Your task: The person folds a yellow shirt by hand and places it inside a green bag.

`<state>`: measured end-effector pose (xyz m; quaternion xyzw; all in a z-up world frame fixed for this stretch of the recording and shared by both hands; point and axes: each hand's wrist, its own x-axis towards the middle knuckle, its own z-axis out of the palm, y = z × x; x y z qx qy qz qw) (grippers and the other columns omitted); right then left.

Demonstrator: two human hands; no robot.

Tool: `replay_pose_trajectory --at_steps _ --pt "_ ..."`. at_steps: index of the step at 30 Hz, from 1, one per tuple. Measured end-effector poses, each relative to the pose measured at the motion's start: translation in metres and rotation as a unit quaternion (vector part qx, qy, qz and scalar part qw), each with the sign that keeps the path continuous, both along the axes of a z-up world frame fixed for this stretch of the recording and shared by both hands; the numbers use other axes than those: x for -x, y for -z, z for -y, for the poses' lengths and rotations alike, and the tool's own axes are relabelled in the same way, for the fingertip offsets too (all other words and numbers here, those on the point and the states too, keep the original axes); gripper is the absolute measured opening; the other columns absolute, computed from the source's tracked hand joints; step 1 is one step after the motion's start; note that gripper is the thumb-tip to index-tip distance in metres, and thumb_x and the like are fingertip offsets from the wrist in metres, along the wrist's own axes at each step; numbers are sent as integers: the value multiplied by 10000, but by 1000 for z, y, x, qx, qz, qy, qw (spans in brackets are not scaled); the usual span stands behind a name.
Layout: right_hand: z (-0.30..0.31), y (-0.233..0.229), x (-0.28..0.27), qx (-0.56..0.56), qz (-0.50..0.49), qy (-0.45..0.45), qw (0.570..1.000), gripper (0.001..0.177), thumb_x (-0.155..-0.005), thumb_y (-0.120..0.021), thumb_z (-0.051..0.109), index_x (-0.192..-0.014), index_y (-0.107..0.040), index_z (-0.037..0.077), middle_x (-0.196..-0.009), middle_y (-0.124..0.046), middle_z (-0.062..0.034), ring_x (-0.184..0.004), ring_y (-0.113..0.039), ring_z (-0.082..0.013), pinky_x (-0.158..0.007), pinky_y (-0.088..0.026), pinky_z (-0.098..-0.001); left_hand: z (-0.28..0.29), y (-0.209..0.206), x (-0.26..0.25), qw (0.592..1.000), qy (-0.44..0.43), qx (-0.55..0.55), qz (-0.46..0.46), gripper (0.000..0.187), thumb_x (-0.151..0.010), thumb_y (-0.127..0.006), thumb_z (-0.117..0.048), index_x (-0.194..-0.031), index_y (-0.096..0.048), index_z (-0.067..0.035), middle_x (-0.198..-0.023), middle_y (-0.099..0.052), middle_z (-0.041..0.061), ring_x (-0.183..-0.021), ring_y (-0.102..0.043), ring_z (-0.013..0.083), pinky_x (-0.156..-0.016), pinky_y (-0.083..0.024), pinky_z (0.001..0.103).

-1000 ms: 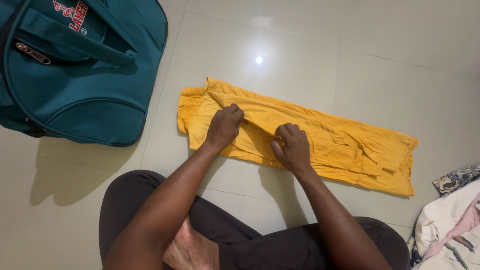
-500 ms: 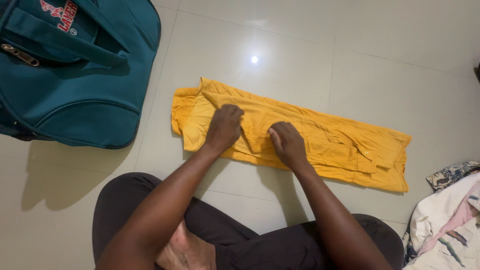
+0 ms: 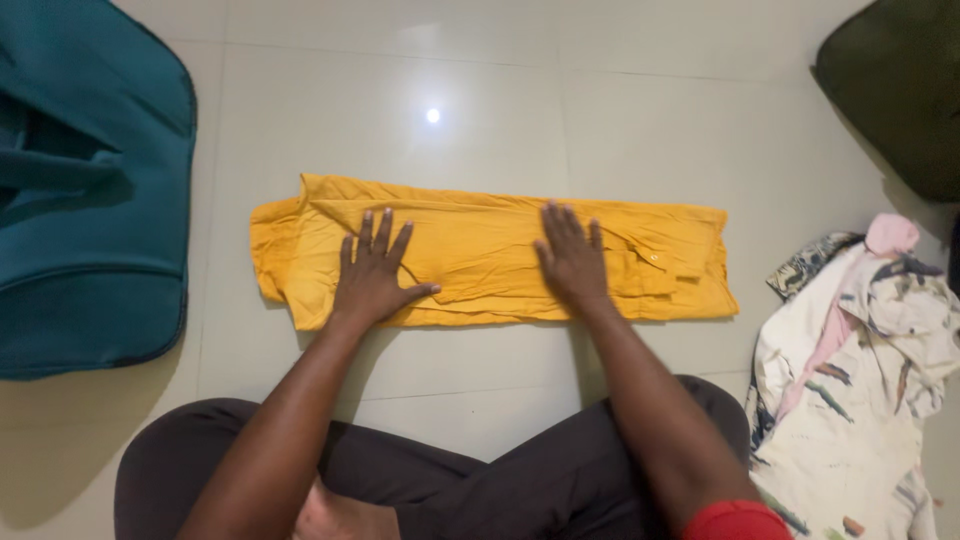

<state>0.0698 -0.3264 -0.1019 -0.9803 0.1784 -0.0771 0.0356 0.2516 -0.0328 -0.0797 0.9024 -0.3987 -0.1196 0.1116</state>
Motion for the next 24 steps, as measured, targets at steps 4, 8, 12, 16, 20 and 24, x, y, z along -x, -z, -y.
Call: replay_pose_trajectory --at_steps 4,8,12,16,20,24 --pt "47 -6 38 -10 -23 69 997 594 -1086 -326 432 -1630 -282 197 -1697 -283 -12 -1564 -243 -208 -1259 -117 -541 -2 4 -2 1000 5 7 -2 1180 -698 -597 -880 -1624 -205 -262 -1714 -48 90 -1573 67 288 -1226 -19 580" --pt "86 -9 62 -35 -55 75 995 609 -1076 -322 459 -1619 -273 188 -1697 -262 -18 -1563 -223 -226 -1241 -132 -524 -4 7 -3 1000 2 21 20 1193 -678 -603 -871 -1620 -211 -252 -1714 -48 98 -1572 72 304 -1205 -26 600" --pt "107 4 93 -66 -48 72 994 657 -1050 -324 491 -1621 -253 173 -1694 -226 -44 -1569 -188 -239 -1236 -120 -506 -2 7 -2 1000 -7 0 21 1197 -670 -606 -874 -1613 -203 -256 -1713 -37 90 -1570 81 300 -1195 -23 597" --pt "134 9 101 -132 -10 119 984 622 -1082 -254 442 -1638 -219 166 -1720 -182 -56 -1586 -139 -238 -1244 -81 -518 -1 2 -5 1000 -13 -16 4 1209 -656 -618 -873 -1612 -197 -263 -1704 -36 76 -1567 86 292 -1213 -13 570" --pt "161 3 108 -111 -7 199 974 617 -1084 -206 444 -1644 -215 185 -1725 -167 -24 -1590 -124 -206 -1263 -62 -528 -1 3 -4 1000 -8 -13 18 1213 -655 -605 -889 -1615 -191 -273 -1710 -30 67 -1568 80 280 -1213 -10 572" --pt "177 5 103 -112 -1 279 954 633 -1079 -193 450 -1638 -196 154 -1721 -142 -25 -1577 -112 -190 -1238 -31 -565 0 7 -4 999 -5 -18 35 1205 -663 -589 -898 -1613 -188 -274 -1709 -28 69 -1568 80 286 -1207 -11 580"
